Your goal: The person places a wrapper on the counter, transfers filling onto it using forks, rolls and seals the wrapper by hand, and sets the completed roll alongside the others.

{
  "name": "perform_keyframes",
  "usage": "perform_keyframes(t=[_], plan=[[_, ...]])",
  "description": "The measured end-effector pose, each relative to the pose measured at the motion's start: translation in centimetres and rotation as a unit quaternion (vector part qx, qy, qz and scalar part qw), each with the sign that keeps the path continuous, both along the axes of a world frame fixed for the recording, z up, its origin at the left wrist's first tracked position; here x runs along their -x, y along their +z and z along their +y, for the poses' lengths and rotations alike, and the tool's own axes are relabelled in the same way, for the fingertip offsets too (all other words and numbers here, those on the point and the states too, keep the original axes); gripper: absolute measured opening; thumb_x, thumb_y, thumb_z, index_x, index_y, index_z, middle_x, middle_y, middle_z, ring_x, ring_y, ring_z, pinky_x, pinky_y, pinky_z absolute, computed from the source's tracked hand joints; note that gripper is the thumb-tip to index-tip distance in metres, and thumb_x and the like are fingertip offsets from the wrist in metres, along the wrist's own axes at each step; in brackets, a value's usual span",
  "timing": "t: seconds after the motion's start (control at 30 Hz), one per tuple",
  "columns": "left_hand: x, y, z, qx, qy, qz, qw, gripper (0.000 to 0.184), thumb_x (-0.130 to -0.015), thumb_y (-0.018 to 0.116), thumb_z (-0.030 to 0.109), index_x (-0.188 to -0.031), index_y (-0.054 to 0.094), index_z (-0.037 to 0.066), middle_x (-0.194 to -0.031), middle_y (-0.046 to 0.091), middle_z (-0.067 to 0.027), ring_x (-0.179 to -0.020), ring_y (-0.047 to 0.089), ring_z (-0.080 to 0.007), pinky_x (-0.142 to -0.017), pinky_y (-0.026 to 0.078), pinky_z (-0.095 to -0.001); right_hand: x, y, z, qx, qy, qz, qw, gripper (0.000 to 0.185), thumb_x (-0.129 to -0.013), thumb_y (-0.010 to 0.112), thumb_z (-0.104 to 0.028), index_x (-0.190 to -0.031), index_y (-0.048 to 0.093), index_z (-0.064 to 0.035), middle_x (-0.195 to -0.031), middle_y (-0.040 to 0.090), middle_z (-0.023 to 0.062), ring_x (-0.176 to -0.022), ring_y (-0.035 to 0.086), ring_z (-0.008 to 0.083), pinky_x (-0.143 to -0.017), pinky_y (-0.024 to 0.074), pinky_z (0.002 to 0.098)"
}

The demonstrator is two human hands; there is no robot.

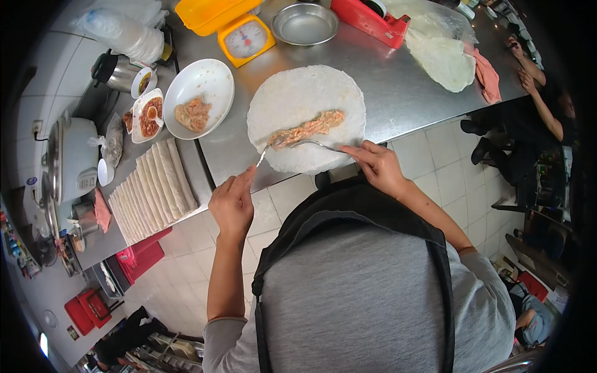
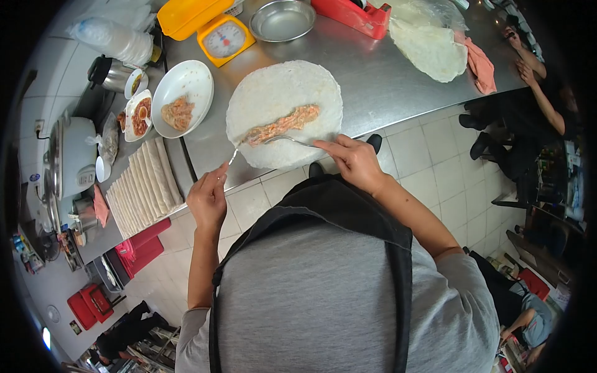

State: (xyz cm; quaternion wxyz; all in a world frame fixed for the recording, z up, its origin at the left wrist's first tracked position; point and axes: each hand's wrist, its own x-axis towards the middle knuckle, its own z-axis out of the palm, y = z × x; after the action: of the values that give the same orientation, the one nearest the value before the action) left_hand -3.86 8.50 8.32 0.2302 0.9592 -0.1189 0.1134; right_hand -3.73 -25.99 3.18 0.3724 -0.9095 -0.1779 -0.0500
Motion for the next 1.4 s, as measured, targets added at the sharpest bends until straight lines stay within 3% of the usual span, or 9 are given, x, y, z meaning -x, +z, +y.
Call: perform_keyframes(t=[0.2,0.4,0.5,0.73,0.83,0.97,1.13,1.23,1.4], plan=[[0.1,-1.9,0.3,-0.037,-0.015,-0.018,0.999,0.029,-0.089,0.07,0.006,-0.115,0.076,0.017,-0.078,0.067,-0.0067,-0.067,0.063,-0.0265,-0.063,0.05,-0.038,-0.9,-0.5,1.4,0.021,0.016,-0.023,0.999,0.055,-0.081,0.066,0.003,-0.13,0.07,-0.0217,-0.078,0.054,0.0076,-0.062,0.058,0.0244,-0.058,0.0507,0.0373],[-0.8,-0.7,-0.2,0.049,0.022,-0.007,0.999,0.03,-0.089,0.069,0.006,-0.116,0.075,0.018,-0.076,0.066,-0.0064,-0.067,0.063,-0.0272,-0.062,0.05,-0.0387,-0.8,-0.6,1.5,0.017,0.046,-0.023,0.999,0.056,-0.08,0.064,0.003,-0.129,0.071,-0.0208,-0.079,0.054,0.0079,-0.063,0.059,0.0254,-0.058,0.0515,0.0383],[-0.5,-3.5,-0.4,-0.035,-0.009,-0.052,0.998,0.033,-0.088,0.069,0.003,-0.117,0.075,0.018,-0.075,0.065,-0.0062,-0.066,0.062,-0.0263,-0.061,0.05,-0.0381,-0.9,-0.3,2.0,0.029,0.03,-0.03,0.999,0.056,-0.079,0.064,0.004,-0.129,0.071,-0.0205,-0.079,0.054,0.0079,-0.063,0.059,0.0255,-0.059,0.0513,0.038],[0.8,-2.6,-0.5,0.031,0.044,-0.082,0.995,0.029,-0.086,0.068,0.001,-0.11,0.078,0.016,-0.071,0.063,-0.0072,-0.062,0.061,-0.0263,-0.06,0.05,-0.038,-0.6,-0.2,1.0,0.014,0.012,-0.025,1.0,0.057,-0.078,0.065,0.004,-0.129,0.071,-0.0212,-0.078,0.055,0.0071,-0.063,0.059,0.0246,-0.06,0.0514,0.0371],[-0.8,-2.3,-3.3,0.104,0.003,-0.081,0.991,0.028,-0.086,0.069,0.003,-0.11,0.077,0.015,-0.075,0.066,-0.0079,-0.065,0.063,-0.0277,-0.063,0.051,-0.0393,-0.5,0.3,0.1,0.013,-0.006,-0.009,1.0,0.053,-0.081,0.066,0.003,-0.128,0.072,-0.0218,-0.076,0.055,0.0068,-0.063,0.058,0.0242,-0.06,0.0512,0.037],[-2.1,-3.8,-6.3,0.067,-0.046,-0.042,0.996,0.028,-0.088,0.069,0.006,-0.112,0.076,0.016,-0.084,0.071,-0.0091,-0.072,0.068,-0.0303,-0.067,0.054,-0.0414,-0.6,1.0,-2.1,0.013,-0.055,-0.014,0.998,0.042,-0.087,0.068,-0.001,-0.124,0.074,-0.0207,-0.075,0.056,0.0062,-0.063,0.057,0.023,-0.059,0.0497,0.0361],[-3.0,-2.8,-7.4,0.113,-0.053,-0.021,0.992,0.028,-0.09,0.067,0.009,-0.114,0.075,0.019,-0.089,0.073,-0.0093,-0.078,0.07,-0.0327,-0.071,0.056,-0.0423,0.1,1.3,-4.5,0.021,-0.092,-0.006,0.995,0.04,-0.089,0.068,-0.002,-0.123,0.075,-0.0224,-0.074,0.055,0.0062,-0.061,0.055,0.0235,-0.058,0.0485,0.0364],[-3.0,-4.2,-9.4,0.042,-0.082,0.014,0.996,0.029,-0.089,0.067,0.008,-0.115,0.075,0.019,-0.092,0.074,-0.0092,-0.08,0.071,-0.0319,-0.072,0.056,-0.0421,0.5,1.1,-5.3,0.019,-0.119,0.014,0.993,0.039,-0.09,0.067,-0.002,-0.122,0.075,-0.0236,-0.074,0.055,0.0065,-0.06,0.055,0.0238,-0.058,0.0481,0.0366],[-3.6,-2.5,-9.4,0.081,-0.094,-0.009,0.992,0.029,-0.089,0.068,0.008,-0.116,0.075,0.018,-0.097,0.075,-0.0097,-0.083,0.072,-0.031,-0.073,0.056,-0.042,1.1,0.7,-6.5,0.029,-0.134,0.017,0.99,0.039,-0.09,0.067,-0.003,-0.122,0.075,-0.0242,-0.074,0.055,0.0067,-0.061,0.056,0.0243,-0.059,0.0484,0.037]])
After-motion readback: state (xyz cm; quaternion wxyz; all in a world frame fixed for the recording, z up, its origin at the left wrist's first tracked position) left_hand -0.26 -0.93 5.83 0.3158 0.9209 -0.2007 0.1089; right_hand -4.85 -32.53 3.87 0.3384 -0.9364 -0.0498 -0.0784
